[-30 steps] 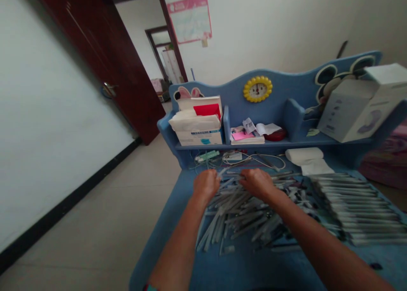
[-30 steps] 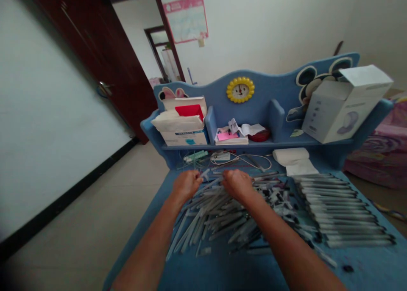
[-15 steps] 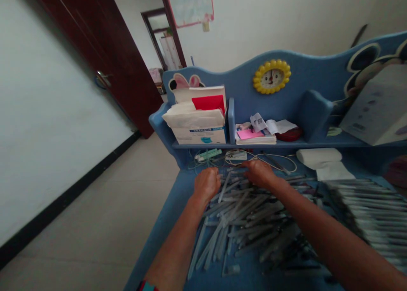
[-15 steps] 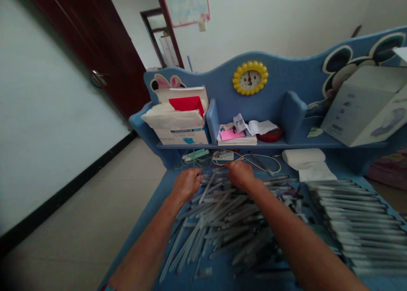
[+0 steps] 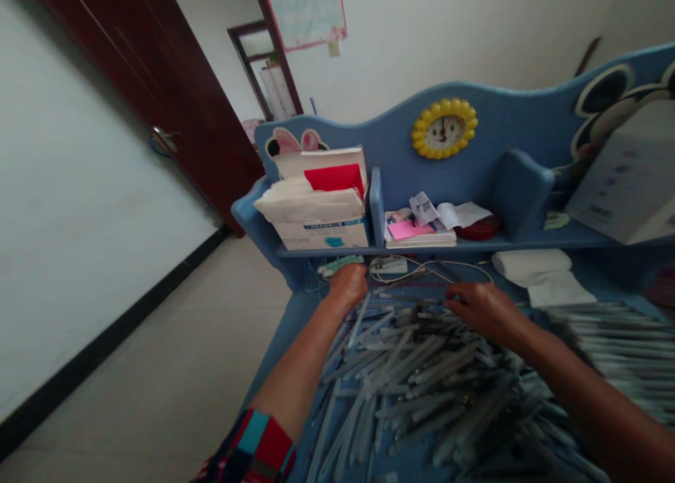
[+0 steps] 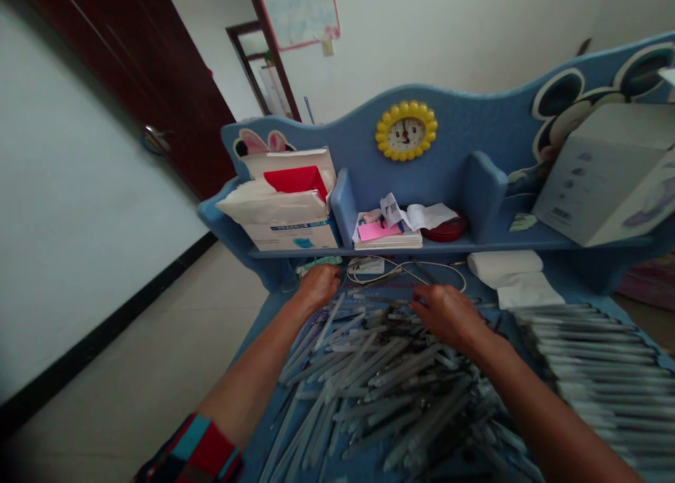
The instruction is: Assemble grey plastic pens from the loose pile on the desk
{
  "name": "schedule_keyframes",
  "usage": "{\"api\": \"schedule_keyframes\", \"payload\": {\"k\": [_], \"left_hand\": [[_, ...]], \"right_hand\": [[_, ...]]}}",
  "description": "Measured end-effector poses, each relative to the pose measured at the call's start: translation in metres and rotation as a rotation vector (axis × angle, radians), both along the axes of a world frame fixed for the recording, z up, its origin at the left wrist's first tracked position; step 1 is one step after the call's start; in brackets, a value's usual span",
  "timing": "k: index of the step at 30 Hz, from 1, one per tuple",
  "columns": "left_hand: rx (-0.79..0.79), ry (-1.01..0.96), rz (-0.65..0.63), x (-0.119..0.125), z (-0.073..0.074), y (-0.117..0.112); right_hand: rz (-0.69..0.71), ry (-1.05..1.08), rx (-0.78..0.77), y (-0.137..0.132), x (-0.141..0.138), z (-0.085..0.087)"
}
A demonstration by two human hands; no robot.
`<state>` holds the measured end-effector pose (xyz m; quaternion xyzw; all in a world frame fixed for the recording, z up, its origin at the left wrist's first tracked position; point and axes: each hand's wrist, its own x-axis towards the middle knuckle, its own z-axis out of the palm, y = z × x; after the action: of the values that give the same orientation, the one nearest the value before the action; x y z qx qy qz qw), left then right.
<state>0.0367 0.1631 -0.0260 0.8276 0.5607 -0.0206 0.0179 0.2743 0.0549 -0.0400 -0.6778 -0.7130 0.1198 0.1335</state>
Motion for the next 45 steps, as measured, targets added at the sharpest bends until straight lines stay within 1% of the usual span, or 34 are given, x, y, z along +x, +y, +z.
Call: {"api": "schedule_keyframes", "payload": {"k": [4, 9, 11, 14, 16, 18, 22, 25, 27, 28, 30, 32, 33, 35, 37, 40, 43, 45], "left_hand": [[-0.013, 0.06, 0.01, 0.017, -0.009, 0.018], [-0.034, 0.126, 0.028, 0.032, -0.019, 0.035], [-0.031, 0.141, 0.023, 0.036, -0.018, 0.037], [0.008, 0.143, -0.02, 0.04, -0.01, 0.032], [0.046, 0.133, -0.08, 0.04, 0.0, 0.021], [0.077, 0.119, -0.172, 0.038, 0.009, 0.006], [0.135, 0.075, -0.389, 0.037, 0.024, -0.034], [0.233, 0.039, -0.554, 0.039, 0.032, -0.066], [0.307, 0.02, -0.65, 0.041, 0.038, -0.088], [0.327, 0.014, -0.678, 0.043, 0.042, -0.099], [0.308, -0.002, -0.71, 0.044, 0.05, -0.12], [0.212, -0.066, -0.738, 0.044, 0.059, -0.139], [0.131, -0.12, -0.749, 0.043, 0.062, -0.147], [-0.087, -0.258, -0.761, 0.039, 0.069, -0.16], [-0.334, -0.396, -0.736, 0.035, 0.074, -0.171], [-0.653, -0.532, -0.597, 0.028, 0.077, -0.184], [-0.888, -0.63, -0.402, 0.023, 0.076, -0.195], [-1.014, -0.715, -0.284, 0.021, 0.073, -0.202]], "right_hand": [[0.019, 0.055, -0.002, -0.019, 0.002, -0.001], [0.049, 0.092, -0.022, -0.039, 0.001, 0.001], [0.063, 0.105, -0.021, -0.046, 0.002, 0.001], [0.072, 0.147, -0.001, -0.054, 0.004, 0.001], [0.042, 0.171, 0.018, -0.059, 0.007, 0.0], [-0.007, 0.196, 0.045, -0.062, 0.009, -0.001], [-0.066, 0.289, 0.115, -0.069, 0.01, 0.002], [-0.105, 0.362, 0.153, -0.077, 0.006, 0.009], [-0.113, 0.427, 0.171, -0.085, 0.004, 0.014], [-0.104, 0.465, 0.18, -0.089, 0.002, 0.016], [-0.066, 0.547, 0.198, -0.098, 0.0, 0.019], [-0.022, 0.647, 0.194, -0.108, -0.002, 0.02], [0.002, 0.715, 0.163, -0.113, -0.003, 0.021], [0.05, 0.877, 0.05, -0.123, -0.005, 0.022], [0.097, 1.014, -0.077, -0.132, -0.006, 0.023], [0.141, 1.116, -0.177, -0.144, -0.009, 0.026], [0.177, 1.172, -0.22, -0.153, -0.013, 0.028], [0.206, 1.19, -0.245, -0.156, -0.014, 0.028]]}}
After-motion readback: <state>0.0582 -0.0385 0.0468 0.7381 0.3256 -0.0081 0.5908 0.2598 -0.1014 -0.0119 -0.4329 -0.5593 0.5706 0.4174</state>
